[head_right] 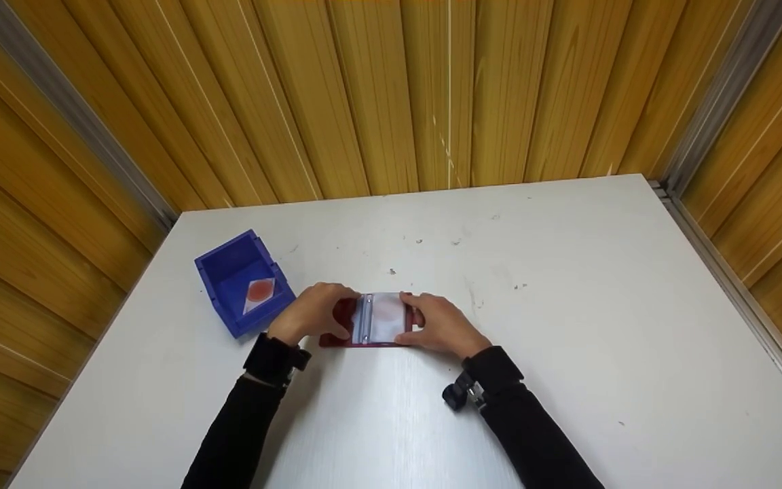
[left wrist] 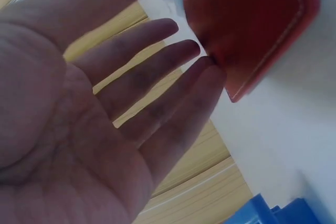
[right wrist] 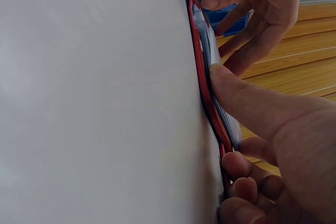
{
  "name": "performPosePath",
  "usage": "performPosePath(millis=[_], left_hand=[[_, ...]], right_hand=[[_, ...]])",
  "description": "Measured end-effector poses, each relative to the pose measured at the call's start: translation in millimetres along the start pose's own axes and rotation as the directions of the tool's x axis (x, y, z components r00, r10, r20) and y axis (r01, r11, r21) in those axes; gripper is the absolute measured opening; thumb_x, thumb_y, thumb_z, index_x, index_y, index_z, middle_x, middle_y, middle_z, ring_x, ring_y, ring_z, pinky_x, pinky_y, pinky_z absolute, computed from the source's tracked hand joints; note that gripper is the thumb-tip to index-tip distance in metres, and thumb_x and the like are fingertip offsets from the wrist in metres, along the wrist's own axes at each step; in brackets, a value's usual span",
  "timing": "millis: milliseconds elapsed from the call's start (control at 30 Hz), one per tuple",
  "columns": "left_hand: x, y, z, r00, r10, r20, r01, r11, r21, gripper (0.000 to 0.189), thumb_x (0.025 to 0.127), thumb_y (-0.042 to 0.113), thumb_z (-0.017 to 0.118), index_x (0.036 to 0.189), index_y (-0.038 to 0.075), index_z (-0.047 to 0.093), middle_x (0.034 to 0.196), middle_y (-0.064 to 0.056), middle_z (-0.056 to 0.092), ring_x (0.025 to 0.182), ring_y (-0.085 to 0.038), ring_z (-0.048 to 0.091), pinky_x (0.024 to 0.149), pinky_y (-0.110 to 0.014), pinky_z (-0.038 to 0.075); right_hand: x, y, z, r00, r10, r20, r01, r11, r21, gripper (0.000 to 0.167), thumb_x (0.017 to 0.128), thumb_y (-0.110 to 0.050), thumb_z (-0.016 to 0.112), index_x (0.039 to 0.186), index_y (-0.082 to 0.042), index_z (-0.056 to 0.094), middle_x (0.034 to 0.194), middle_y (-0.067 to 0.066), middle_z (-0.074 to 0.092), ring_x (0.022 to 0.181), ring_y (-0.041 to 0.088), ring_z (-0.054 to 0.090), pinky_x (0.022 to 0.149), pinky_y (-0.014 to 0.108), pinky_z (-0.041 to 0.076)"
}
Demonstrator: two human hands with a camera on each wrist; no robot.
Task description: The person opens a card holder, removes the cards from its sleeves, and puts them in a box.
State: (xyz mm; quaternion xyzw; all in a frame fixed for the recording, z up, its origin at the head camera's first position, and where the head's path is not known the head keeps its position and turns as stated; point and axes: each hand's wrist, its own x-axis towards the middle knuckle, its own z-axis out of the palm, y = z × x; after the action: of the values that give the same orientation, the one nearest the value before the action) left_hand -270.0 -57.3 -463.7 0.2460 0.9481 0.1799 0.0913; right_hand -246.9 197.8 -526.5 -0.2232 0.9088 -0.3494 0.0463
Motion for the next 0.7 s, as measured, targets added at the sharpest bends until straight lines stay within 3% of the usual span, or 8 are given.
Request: performPosePath(millis=[233, 467, 567, 700], left_hand=[[-1.8, -2.1, 2.3, 1.0, 0.015, -0.003, -0.015, 1.0, -0.001, 0.048, 0.064, 0.0, 0.095, 0.108, 0.003, 0.076, 0.101, -0.013, 0.075, 0.088, -0.021, 0.058, 0.095, -0.042, 0.055], [-3.3, -1.9, 2.4, 1.0, 0.007, -0.003, -0.007, 1.0, -0.008, 0.058, 0.066, 0.001, 0.094, 0.12, 0.005, 0.073, 0.113, -0.012, 0.076, 0.104, -0.027, 0.067, 0.103, -0.044, 0.053], [-4.0, -1.5, 2.7, 1.0, -0.005, -0.003, 0.005, 1.0, -0.009, 0.069, 0.068, 0.002, 0.094, 0.131, 0.004, 0.068, 0.124, -0.013, 0.073, 0.114, -0.029, 0.067, 0.108, -0.044, 0.051], [-5.0, 0.1, 1.8, 0.999, -0.035, 0.006, 0.035, 0.999, -0.022, 0.085, 0.07, 0.004, 0.094, 0.147, 0.004, 0.056, 0.138, -0.016, 0.067, 0.127, -0.033, 0.062, 0.114, -0.044, 0.046]], right_hand=[[0.6, 0.2, 0.8, 1.0, 0.001, 0.005, -0.001, 1.0, -0.001, 0.077, 0.084, -0.03, 0.088, 0.148, -0.003, 0.055, 0.084, 0.001, 0.052, 0.08, 0.013, 0.046, 0.07, 0.024, 0.036], [0.4, -1.3, 2.1, 1.0, -0.028, -0.012, 0.028, 0.999, 0.021, 0.07, 0.084, -0.027, 0.088, 0.144, -0.004, 0.06, 0.082, 0.002, 0.054, 0.076, 0.012, 0.046, 0.067, 0.022, 0.036], [0.9, -2.8, 3.6, 0.999, -0.023, -0.04, 0.025, 0.999, 0.046, 0.061, 0.081, -0.025, 0.09, 0.136, -0.007, 0.068, 0.08, 0.0, 0.056, 0.074, 0.011, 0.048, 0.065, 0.022, 0.038], [1.9, -5.5, 5.6, 0.997, 0.037, -0.072, -0.029, 0.993, 0.113, 0.037, 0.077, -0.024, 0.092, 0.109, -0.014, 0.076, 0.077, -0.004, 0.059, 0.071, 0.01, 0.051, 0.063, 0.022, 0.041]])
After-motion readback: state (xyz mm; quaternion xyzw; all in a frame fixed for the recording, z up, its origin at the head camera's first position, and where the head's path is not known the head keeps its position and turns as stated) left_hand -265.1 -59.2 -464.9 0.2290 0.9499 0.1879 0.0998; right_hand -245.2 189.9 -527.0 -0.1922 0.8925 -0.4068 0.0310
